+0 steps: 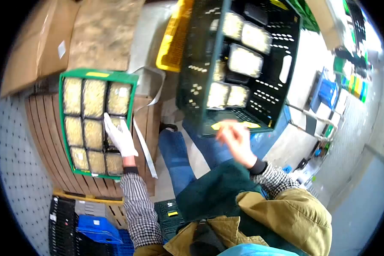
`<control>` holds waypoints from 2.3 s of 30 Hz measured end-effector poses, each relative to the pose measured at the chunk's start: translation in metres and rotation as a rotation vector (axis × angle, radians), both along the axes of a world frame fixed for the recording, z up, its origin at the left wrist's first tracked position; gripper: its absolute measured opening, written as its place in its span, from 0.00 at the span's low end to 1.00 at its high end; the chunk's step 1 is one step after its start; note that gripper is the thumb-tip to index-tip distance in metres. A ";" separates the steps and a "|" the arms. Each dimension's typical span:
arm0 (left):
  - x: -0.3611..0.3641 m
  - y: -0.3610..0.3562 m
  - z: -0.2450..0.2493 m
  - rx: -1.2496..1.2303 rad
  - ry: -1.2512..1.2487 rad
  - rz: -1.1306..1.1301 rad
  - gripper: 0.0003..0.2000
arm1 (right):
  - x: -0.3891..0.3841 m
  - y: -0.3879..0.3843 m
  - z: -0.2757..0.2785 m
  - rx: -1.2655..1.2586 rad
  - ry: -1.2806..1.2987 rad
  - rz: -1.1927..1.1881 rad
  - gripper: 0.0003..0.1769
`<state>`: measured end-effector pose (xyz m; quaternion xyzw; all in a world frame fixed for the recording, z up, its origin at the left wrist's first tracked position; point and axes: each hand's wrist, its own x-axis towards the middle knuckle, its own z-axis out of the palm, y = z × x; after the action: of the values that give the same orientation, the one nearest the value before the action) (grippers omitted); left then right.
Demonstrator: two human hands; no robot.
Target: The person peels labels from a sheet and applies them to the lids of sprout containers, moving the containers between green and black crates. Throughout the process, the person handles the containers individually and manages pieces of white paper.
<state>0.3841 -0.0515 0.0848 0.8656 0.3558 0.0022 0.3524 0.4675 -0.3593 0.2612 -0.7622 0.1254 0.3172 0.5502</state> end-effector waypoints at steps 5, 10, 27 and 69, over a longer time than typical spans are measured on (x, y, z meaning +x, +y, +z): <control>0.040 -0.122 0.098 0.066 -0.191 -0.086 0.24 | 0.074 -0.179 -0.132 -0.071 -0.019 -0.705 0.12; 0.113 -0.248 0.109 -0.373 -0.217 -0.487 0.14 | 0.081 -0.266 -0.262 0.009 0.342 -0.757 0.19; 0.165 -0.260 -0.020 0.166 0.338 -0.641 0.11 | 0.104 -0.237 -0.220 0.428 0.238 -1.070 0.11; 0.134 -0.257 -0.018 -0.123 0.455 -0.422 0.10 | 0.057 -0.272 -0.038 0.465 0.116 -0.519 0.06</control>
<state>0.5184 -0.3089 0.0664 0.8756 0.2377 -0.2860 0.3082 0.5241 -0.6315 0.2228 -0.5398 0.2704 0.2296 0.7634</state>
